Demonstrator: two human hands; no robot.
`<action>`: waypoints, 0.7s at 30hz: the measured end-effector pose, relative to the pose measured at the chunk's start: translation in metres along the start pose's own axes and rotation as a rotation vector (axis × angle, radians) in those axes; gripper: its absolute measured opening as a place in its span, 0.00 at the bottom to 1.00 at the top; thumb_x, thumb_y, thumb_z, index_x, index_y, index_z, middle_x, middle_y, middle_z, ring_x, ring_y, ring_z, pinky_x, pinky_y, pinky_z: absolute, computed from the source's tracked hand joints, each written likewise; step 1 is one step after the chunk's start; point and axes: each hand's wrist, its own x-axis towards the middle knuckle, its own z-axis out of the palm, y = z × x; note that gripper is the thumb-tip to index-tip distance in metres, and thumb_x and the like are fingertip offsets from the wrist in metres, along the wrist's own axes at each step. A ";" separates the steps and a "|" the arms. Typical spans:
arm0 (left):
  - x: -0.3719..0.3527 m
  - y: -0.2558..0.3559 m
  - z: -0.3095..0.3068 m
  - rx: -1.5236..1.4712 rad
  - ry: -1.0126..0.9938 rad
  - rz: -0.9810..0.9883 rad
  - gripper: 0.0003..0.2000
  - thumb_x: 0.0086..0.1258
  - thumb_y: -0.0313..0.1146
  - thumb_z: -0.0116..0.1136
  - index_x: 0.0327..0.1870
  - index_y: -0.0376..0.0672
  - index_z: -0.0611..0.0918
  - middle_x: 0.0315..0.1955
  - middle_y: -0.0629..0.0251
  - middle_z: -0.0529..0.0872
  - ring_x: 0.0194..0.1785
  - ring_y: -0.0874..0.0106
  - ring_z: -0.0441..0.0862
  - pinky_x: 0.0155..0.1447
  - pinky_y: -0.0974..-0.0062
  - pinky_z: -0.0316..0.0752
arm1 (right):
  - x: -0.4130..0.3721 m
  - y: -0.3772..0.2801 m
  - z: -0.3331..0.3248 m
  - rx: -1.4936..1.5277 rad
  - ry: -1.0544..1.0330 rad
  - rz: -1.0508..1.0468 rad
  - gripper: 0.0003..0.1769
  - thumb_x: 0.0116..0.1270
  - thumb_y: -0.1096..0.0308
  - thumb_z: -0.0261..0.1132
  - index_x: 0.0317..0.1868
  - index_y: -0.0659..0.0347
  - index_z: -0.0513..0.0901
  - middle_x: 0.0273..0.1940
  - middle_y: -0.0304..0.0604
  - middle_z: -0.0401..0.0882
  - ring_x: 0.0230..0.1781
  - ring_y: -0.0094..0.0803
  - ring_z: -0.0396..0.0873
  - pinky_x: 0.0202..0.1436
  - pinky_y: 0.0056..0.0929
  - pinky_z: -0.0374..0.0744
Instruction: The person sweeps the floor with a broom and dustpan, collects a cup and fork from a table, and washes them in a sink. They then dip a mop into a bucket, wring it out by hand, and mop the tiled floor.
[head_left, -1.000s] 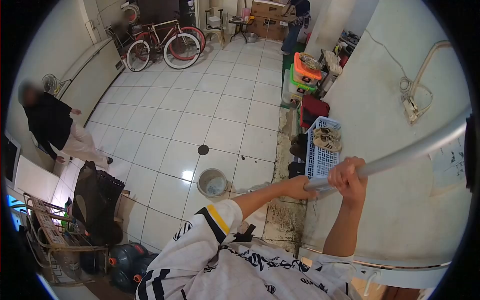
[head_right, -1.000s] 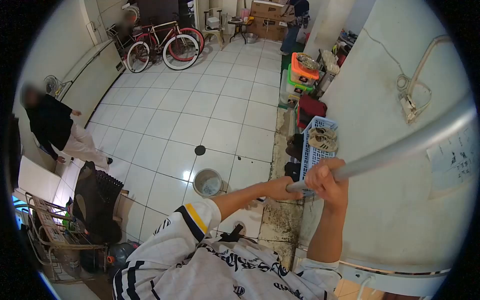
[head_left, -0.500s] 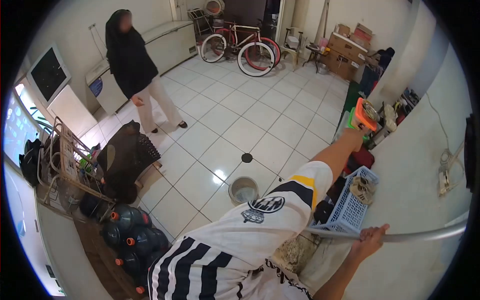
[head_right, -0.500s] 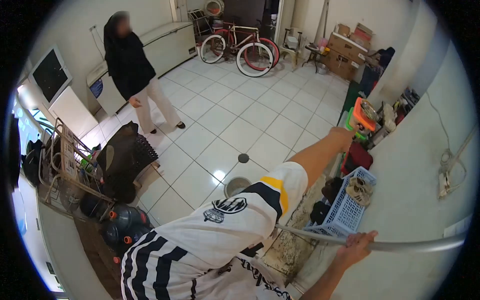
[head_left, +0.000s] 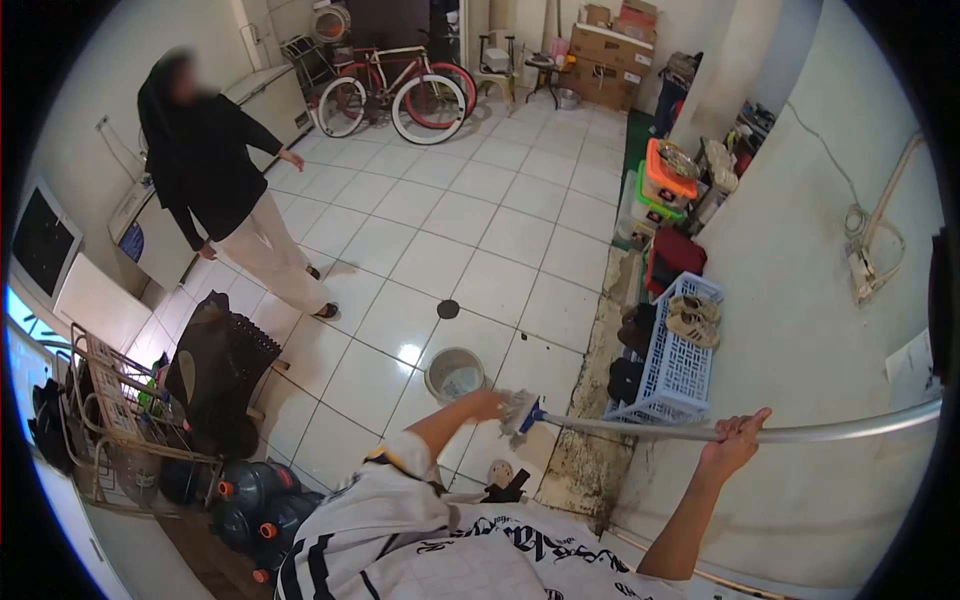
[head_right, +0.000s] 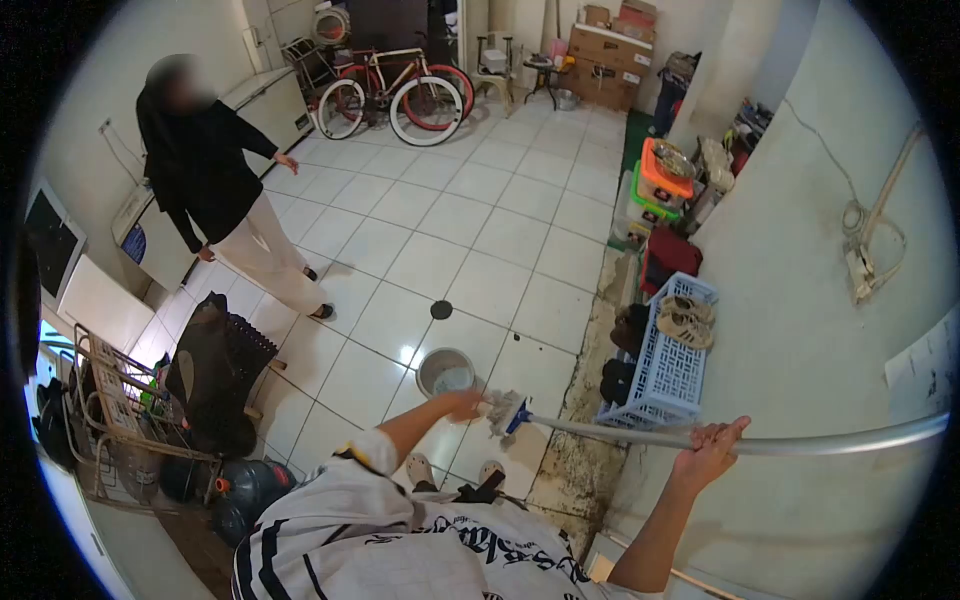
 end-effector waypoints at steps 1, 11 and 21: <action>-0.049 -0.012 0.018 -0.190 -0.029 -0.144 0.29 0.61 0.47 0.52 0.63 0.47 0.69 0.49 0.48 0.79 0.50 0.56 0.78 0.54 0.62 0.72 | 0.005 0.008 -0.006 -0.007 0.014 0.008 0.21 0.68 0.52 0.59 0.23 0.51 0.63 0.12 0.28 0.55 0.12 0.17 0.51 0.17 0.19 0.55; -0.338 -0.102 0.283 -1.494 0.528 -1.349 0.06 0.63 0.29 0.46 0.27 0.40 0.74 0.17 0.58 0.75 0.16 0.68 0.71 0.19 0.68 0.70 | 0.116 0.145 -0.137 -0.404 0.055 -0.047 0.17 0.70 0.58 0.56 0.28 0.62 0.69 0.22 0.39 0.70 0.24 0.26 0.69 0.35 0.27 0.72; -0.312 -0.073 0.238 -1.518 0.709 -1.043 0.20 0.65 0.36 0.49 0.58 0.43 0.70 0.30 0.57 0.81 0.28 0.68 0.80 0.31 0.69 0.79 | 0.163 0.187 -0.201 -0.799 0.271 0.103 0.33 0.61 0.49 0.64 0.50 0.72 0.65 0.37 0.51 0.75 0.29 0.33 0.72 0.33 0.36 0.73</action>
